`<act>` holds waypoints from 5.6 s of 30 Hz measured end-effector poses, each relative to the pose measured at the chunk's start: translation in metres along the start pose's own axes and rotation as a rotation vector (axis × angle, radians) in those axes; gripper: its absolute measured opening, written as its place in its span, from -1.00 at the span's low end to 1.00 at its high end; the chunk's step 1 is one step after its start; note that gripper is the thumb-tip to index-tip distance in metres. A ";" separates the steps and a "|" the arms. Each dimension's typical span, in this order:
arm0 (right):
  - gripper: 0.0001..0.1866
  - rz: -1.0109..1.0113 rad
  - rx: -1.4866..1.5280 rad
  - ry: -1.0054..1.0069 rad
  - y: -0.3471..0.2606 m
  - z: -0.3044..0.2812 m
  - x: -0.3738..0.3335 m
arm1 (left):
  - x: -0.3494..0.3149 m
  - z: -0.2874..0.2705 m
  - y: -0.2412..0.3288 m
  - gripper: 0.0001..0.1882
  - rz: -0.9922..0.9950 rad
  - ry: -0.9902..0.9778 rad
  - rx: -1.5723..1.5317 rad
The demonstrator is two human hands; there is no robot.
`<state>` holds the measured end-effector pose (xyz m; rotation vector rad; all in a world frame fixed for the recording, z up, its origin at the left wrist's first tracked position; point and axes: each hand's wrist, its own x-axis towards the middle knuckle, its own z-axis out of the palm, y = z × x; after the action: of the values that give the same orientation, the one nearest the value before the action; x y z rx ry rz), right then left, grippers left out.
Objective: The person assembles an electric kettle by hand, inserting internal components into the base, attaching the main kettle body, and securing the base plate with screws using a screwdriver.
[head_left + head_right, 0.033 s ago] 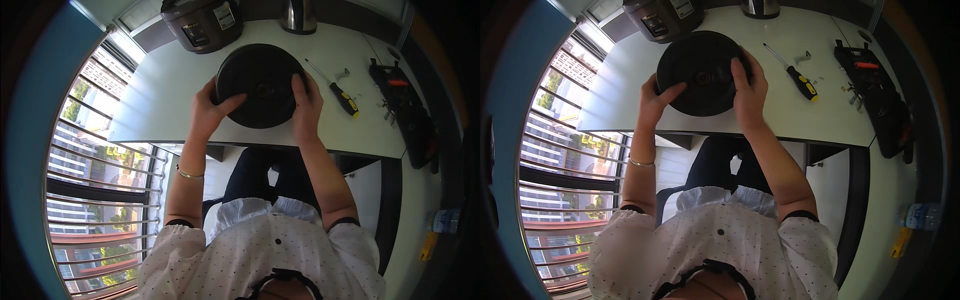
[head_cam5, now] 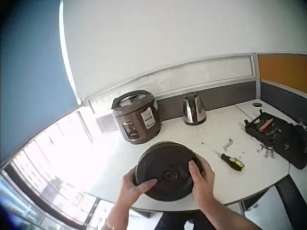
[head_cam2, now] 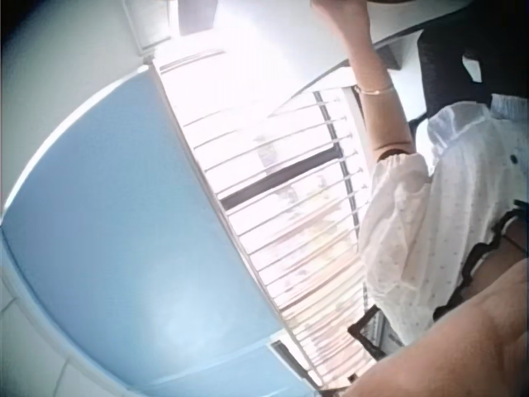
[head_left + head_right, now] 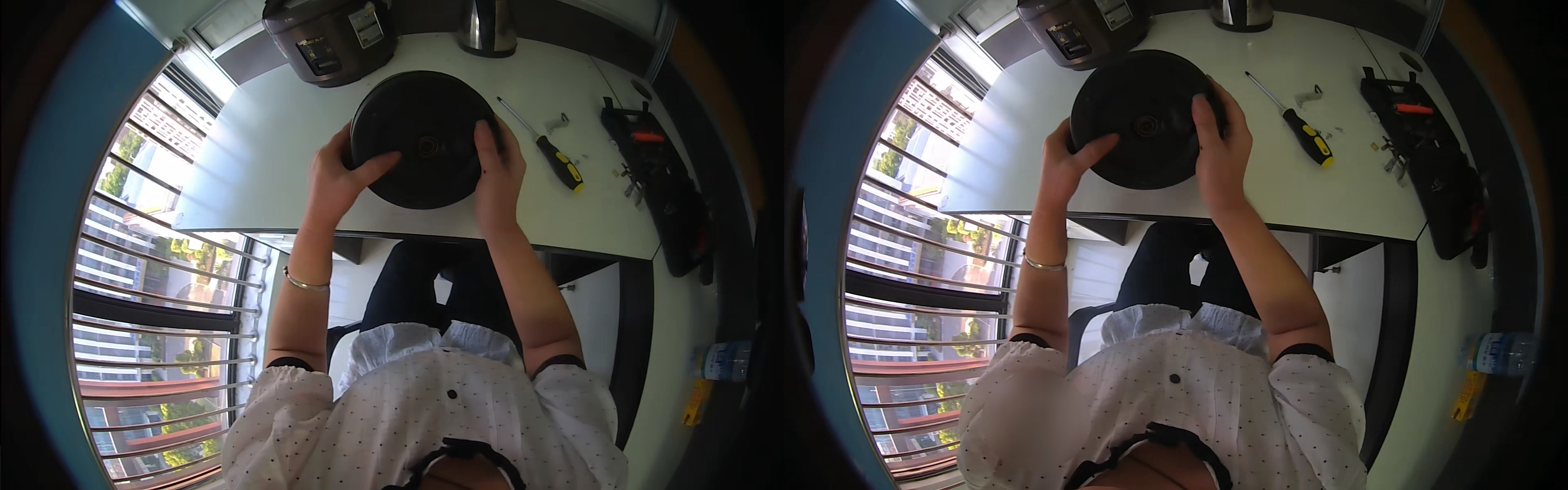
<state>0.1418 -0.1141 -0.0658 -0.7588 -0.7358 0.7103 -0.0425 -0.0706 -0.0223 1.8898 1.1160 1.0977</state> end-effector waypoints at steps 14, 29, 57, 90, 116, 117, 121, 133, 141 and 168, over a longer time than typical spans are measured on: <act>-0.49 -0.022 -0.129 -0.018 0.000 0.014 0.022 | 0.017 -0.022 -0.013 -0.36 -0.031 -0.067 -0.183; -0.41 -0.079 -0.197 -0.046 -0.003 0.022 0.013 | 0.018 -0.031 -0.024 -0.44 -0.014 -0.151 -0.373; -0.41 -0.109 -0.288 -0.027 0.000 0.020 0.003 | 0.014 -0.027 -0.031 -0.37 0.005 -0.096 -0.354; -0.41 -0.272 -0.555 -0.050 -0.002 0.041 0.007 | 0.015 -0.039 -0.031 -0.47 -0.057 -0.081 -0.458; -0.43 -0.299 -0.513 -0.074 0.005 0.033 0.008 | 0.010 -0.037 -0.022 -0.43 -0.091 -0.062 -0.413; -0.43 -0.303 -0.506 -0.076 0.006 0.032 0.008 | 0.010 -0.036 -0.022 -0.44 -0.089 -0.061 -0.414; -0.45 -0.287 -0.461 -0.075 0.004 0.032 0.007 | 0.012 -0.036 -0.022 -0.46 -0.089 -0.070 -0.446; -0.42 -0.163 -0.410 -0.065 -0.008 0.028 0.016 | 0.018 -0.032 -0.026 -0.51 -0.077 -0.067 -0.383; -0.35 -0.110 -0.358 -0.151 -0.012 0.041 0.030 | 0.018 -0.033 -0.023 -0.52 -0.089 -0.059 -0.370; -0.41 -0.119 -0.451 -0.125 -0.014 0.041 0.044 | 0.021 -0.027 -0.013 -0.39 -0.141 0.000 -0.174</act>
<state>0.1372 -0.0733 -0.0197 -1.0757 -1.0657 0.4900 -0.0651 -0.0428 -0.0152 1.6515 1.0985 1.0787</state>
